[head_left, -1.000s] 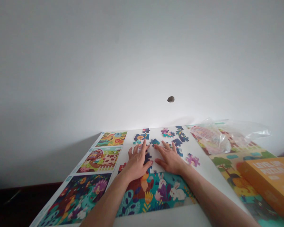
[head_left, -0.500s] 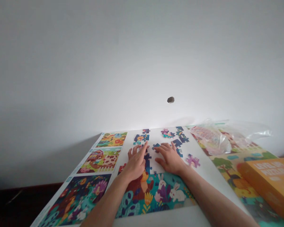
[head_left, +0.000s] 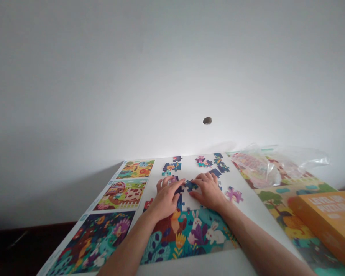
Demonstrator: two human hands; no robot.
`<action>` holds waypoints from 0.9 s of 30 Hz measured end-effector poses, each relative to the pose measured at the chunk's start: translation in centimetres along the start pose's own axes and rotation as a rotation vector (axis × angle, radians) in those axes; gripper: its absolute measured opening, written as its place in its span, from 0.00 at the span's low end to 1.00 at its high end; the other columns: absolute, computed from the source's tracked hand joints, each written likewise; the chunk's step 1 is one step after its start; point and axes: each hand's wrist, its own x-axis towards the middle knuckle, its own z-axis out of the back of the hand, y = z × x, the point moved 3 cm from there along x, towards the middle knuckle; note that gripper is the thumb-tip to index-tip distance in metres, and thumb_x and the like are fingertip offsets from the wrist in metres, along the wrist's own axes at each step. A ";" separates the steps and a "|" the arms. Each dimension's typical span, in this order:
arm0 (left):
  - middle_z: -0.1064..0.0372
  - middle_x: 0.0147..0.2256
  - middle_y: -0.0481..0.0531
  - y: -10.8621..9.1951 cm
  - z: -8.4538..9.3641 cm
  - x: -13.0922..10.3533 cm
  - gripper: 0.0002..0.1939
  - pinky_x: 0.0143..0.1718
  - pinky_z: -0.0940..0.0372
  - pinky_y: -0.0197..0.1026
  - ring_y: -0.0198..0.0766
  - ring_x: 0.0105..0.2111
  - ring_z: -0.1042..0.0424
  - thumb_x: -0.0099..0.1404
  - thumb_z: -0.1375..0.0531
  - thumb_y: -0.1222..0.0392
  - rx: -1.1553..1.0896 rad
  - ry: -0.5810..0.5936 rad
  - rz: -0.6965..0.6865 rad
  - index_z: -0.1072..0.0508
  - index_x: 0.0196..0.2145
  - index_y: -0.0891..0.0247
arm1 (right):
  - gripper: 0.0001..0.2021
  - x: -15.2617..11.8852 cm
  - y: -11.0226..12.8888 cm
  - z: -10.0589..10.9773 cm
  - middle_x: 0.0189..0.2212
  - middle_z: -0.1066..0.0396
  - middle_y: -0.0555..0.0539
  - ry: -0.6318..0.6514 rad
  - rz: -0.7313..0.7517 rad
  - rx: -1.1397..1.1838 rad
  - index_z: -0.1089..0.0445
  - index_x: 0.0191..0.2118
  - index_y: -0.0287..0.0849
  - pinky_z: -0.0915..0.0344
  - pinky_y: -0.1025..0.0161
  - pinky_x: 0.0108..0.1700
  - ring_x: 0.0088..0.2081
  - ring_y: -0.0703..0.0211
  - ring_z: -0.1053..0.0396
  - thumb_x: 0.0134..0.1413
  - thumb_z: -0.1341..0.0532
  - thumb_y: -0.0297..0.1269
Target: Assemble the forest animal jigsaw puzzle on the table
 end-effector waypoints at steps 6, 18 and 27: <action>0.27 0.50 0.50 0.1 -0.1 0.0 0.29 0.61 0.52 0.58 0.49 0.56 0.41 0.61 0.45 0.71 -0.031 -0.014 -0.018 0.36 0.59 0.53 | 0.15 0.1 -0.2 -0.2 0.44 0.31 0.44 0.005 -0.018 0.031 0.28 0.47 0.48 0.53 0.46 0.57 0.50 0.47 0.40 0.53 0.36 0.43; 0.24 0.41 0.49 -0.6 0.4 0.7 0.13 0.53 0.42 0.52 0.46 0.48 0.35 0.65 0.42 0.62 -0.062 -0.060 -0.039 0.23 0.44 0.53 | 0.27 -0.2 0.3 0.2 0.45 0.34 0.45 0.047 0.079 0.165 0.33 0.54 0.49 0.56 0.49 0.59 0.50 0.51 0.37 0.45 0.37 0.27; 0.24 0.35 0.50 -0.7 1.0 0.7 0.08 0.50 0.39 0.48 0.45 0.45 0.32 0.64 0.41 0.61 -0.177 -0.120 0.081 0.21 0.36 0.57 | 0.08 0.0 0.5 0.1 0.30 0.26 0.51 0.006 0.033 0.349 0.26 0.41 0.46 0.46 0.57 0.50 0.34 0.60 0.30 0.57 0.41 0.33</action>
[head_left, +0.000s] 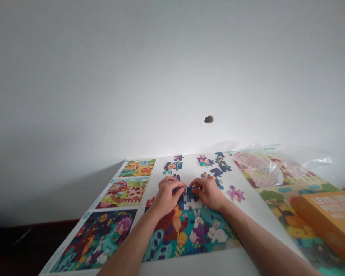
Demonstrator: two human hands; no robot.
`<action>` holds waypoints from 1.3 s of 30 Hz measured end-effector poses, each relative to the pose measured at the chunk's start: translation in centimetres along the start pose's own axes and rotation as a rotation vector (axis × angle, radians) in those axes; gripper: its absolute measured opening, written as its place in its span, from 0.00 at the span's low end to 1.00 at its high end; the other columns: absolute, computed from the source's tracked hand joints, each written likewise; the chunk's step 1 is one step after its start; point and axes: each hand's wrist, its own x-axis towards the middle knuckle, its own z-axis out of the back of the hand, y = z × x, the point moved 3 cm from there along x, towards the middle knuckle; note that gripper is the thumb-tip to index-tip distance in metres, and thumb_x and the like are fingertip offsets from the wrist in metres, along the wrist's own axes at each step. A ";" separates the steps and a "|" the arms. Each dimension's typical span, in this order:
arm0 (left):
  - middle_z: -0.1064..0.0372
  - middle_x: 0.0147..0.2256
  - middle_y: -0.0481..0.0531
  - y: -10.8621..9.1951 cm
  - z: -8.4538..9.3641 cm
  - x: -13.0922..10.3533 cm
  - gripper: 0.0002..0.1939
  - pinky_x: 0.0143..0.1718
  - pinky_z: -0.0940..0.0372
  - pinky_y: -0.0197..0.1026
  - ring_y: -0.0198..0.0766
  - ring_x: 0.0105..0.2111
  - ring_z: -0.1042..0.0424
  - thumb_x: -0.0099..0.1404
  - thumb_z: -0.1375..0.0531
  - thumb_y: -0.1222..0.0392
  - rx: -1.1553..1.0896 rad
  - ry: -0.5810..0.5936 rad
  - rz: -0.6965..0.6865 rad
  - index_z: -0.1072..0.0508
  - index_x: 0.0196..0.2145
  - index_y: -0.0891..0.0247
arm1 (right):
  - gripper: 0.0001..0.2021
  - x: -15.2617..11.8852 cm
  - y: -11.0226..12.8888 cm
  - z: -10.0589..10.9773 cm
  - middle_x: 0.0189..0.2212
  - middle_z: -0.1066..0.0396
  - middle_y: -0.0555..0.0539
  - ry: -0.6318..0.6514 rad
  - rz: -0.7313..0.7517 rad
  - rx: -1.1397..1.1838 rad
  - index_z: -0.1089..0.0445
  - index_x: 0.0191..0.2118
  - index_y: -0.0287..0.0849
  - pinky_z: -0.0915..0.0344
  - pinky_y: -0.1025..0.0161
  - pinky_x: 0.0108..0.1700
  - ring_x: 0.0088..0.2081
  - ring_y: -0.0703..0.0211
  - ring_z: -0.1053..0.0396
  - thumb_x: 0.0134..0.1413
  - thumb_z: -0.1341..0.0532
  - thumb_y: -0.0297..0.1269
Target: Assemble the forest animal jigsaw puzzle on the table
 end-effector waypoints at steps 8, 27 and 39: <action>0.26 0.32 0.50 -0.1 0.1 -0.1 0.04 0.45 0.38 0.45 0.43 0.40 0.30 0.60 0.37 0.59 -0.053 0.069 0.016 0.21 0.33 0.57 | 0.06 -0.2 0.2 -0.4 0.27 0.25 0.53 0.016 -0.005 0.118 0.24 0.36 0.46 0.43 0.61 0.45 0.32 0.61 0.31 0.56 0.38 0.39; 0.23 0.35 0.48 1.4 -0.2 0.1 0.06 0.46 0.40 0.44 0.43 0.41 0.32 0.62 0.39 0.62 0.050 -0.037 0.050 0.22 0.33 0.56 | 0.06 -0.2 -0.1 -0.4 0.28 0.25 0.51 0.093 -0.058 -0.036 0.24 0.32 0.47 0.48 0.57 0.49 0.38 0.56 0.32 0.52 0.35 0.42; 0.24 0.39 0.49 2.6 -0.2 0.2 0.13 0.47 0.38 0.44 0.43 0.44 0.31 0.61 0.43 0.72 0.036 -0.134 0.066 0.23 0.36 0.58 | 0.05 -0.1 -0.5 0.0 0.28 0.25 0.51 -0.011 -0.113 -0.010 0.25 0.31 0.46 0.46 0.58 0.48 0.37 0.57 0.31 0.53 0.36 0.40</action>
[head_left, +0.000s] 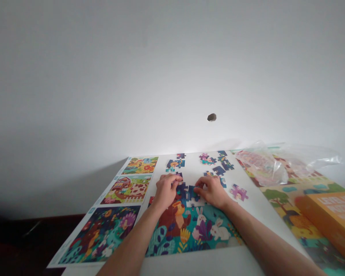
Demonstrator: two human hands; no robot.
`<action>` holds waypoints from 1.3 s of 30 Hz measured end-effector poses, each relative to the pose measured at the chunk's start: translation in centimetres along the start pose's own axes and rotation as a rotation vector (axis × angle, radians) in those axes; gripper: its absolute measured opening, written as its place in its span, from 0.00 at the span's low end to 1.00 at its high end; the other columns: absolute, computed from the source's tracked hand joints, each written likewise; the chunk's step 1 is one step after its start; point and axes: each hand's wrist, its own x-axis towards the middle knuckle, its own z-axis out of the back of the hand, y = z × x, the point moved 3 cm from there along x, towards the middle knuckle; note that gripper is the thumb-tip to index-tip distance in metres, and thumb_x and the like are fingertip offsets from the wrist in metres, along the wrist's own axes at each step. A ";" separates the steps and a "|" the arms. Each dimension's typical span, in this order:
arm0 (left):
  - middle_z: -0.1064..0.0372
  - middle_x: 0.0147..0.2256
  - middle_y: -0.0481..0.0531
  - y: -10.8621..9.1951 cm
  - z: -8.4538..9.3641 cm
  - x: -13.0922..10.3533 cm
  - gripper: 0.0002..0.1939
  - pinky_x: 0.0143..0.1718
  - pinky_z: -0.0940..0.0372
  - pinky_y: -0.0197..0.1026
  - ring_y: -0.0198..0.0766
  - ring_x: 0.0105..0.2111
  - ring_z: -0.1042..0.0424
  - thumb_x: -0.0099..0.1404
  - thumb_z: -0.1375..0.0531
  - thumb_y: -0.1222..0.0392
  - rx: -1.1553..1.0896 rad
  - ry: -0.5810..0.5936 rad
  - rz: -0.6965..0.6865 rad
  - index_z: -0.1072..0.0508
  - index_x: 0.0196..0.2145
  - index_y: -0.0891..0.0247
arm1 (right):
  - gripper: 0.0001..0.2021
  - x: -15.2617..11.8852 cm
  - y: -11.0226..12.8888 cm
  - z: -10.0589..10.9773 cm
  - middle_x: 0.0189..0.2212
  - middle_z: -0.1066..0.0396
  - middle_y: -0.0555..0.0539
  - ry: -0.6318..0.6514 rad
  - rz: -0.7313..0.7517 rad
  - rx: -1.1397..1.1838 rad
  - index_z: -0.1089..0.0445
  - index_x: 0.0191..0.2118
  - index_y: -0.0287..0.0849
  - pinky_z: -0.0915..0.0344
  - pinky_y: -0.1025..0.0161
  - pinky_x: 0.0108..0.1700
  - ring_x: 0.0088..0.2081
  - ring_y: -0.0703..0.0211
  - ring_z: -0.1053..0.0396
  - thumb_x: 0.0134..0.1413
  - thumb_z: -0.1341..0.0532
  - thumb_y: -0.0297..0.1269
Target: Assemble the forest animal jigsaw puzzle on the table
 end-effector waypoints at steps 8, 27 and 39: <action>0.23 0.38 0.46 -1.3 -0.3 -0.3 0.21 0.51 0.41 0.49 0.46 0.47 0.33 0.58 0.34 0.62 -0.001 0.138 -0.058 0.26 0.50 0.49 | 0.06 0.4 -1.2 -0.4 0.30 0.25 0.50 -0.106 0.005 0.044 0.26 0.38 0.46 0.42 0.62 0.42 0.37 0.57 0.31 0.57 0.39 0.39; 0.23 0.41 0.49 -1.5 -0.5 -0.6 0.19 0.53 0.42 0.51 0.48 0.50 0.34 0.61 0.38 0.61 -0.016 0.188 -0.084 0.27 0.51 0.50 | 0.12 0.3 -1.9 0.6 0.36 0.25 0.47 -0.183 -0.224 -0.235 0.26 0.46 0.49 0.48 0.54 0.49 0.44 0.51 0.34 0.58 0.41 0.39; 0.24 0.42 0.49 -1.7 -0.5 -0.6 0.16 0.52 0.43 0.52 0.49 0.51 0.35 0.60 0.38 0.61 0.040 0.199 -0.090 0.23 0.46 0.49 | 0.15 -0.4 -6.5 4.1 0.48 0.33 0.36 -0.271 -0.648 -0.577 0.28 0.45 0.41 0.54 0.38 0.53 0.52 0.38 0.40 0.63 0.48 0.42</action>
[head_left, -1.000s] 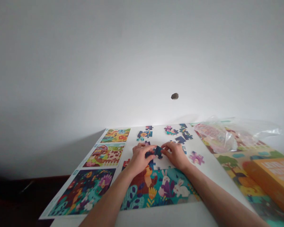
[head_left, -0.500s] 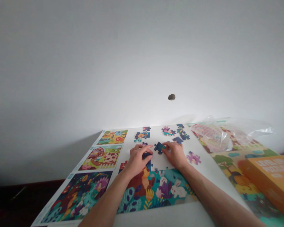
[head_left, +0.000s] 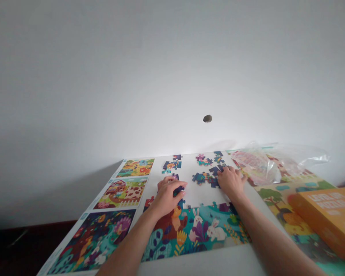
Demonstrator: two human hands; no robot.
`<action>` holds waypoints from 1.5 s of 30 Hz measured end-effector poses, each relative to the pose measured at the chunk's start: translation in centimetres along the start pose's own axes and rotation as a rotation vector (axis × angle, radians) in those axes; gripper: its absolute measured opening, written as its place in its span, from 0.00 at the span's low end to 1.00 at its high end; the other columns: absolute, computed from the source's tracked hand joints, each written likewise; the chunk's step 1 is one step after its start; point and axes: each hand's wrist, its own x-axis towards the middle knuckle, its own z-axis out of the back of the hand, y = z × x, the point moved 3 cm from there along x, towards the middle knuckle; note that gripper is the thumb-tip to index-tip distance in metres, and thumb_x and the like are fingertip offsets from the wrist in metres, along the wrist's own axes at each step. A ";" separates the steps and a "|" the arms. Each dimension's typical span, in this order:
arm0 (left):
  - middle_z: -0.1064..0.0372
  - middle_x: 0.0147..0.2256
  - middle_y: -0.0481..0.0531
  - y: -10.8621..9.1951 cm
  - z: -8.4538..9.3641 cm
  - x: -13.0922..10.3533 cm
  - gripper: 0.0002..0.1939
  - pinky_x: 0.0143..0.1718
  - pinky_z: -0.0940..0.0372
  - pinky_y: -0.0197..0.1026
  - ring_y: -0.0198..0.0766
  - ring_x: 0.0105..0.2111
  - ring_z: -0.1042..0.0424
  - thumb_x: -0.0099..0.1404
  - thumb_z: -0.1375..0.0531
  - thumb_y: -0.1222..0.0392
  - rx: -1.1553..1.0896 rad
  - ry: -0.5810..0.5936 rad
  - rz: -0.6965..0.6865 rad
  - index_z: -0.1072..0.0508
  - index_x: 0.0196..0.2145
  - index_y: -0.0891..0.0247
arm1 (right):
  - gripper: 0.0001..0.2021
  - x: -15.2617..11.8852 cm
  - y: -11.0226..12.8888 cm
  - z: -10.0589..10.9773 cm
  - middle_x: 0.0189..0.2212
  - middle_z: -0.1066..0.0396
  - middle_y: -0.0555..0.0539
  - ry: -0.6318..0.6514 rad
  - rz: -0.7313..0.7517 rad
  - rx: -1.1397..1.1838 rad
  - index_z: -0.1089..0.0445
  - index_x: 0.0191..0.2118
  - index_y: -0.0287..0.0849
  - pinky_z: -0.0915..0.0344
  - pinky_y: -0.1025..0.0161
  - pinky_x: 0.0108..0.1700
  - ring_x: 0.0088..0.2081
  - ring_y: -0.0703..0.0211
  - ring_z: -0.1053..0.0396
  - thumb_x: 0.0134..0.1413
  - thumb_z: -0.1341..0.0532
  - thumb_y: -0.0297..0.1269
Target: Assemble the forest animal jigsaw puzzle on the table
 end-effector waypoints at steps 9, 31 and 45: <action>0.24 0.42 0.49 0.1 0.0 0.1 0.15 0.52 0.44 0.52 0.49 0.51 0.35 0.60 0.38 0.61 0.001 0.006 0.009 0.23 0.45 0.50 | 0.13 0.1 -0.3 0.4 0.46 0.31 0.37 -0.043 0.018 0.008 0.31 0.49 0.43 0.51 0.42 0.52 0.52 0.39 0.40 0.63 0.48 0.36; 0.26 0.44 0.51 0.3 -0.2 -0.2 0.34 0.58 0.44 0.54 0.48 0.52 0.35 0.56 0.32 0.57 -0.119 -0.067 -0.041 0.36 0.59 0.51 | 0.16 -2.3 4.9 0.3 0.24 0.28 0.48 0.391 0.307 1.231 0.29 0.31 0.39 0.38 0.64 0.30 0.26 0.60 0.32 0.50 0.38 0.49; 0.30 0.47 0.55 -0.1 0.3 -0.1 0.15 0.52 0.36 0.44 0.41 0.46 0.30 0.68 0.44 0.57 -0.305 -0.174 -0.041 0.30 0.51 0.58 | 0.14 -4.1 5.9 1.2 0.29 0.25 0.50 0.427 0.536 1.095 0.28 0.43 0.40 0.39 0.64 0.34 0.30 0.61 0.31 0.53 0.38 0.42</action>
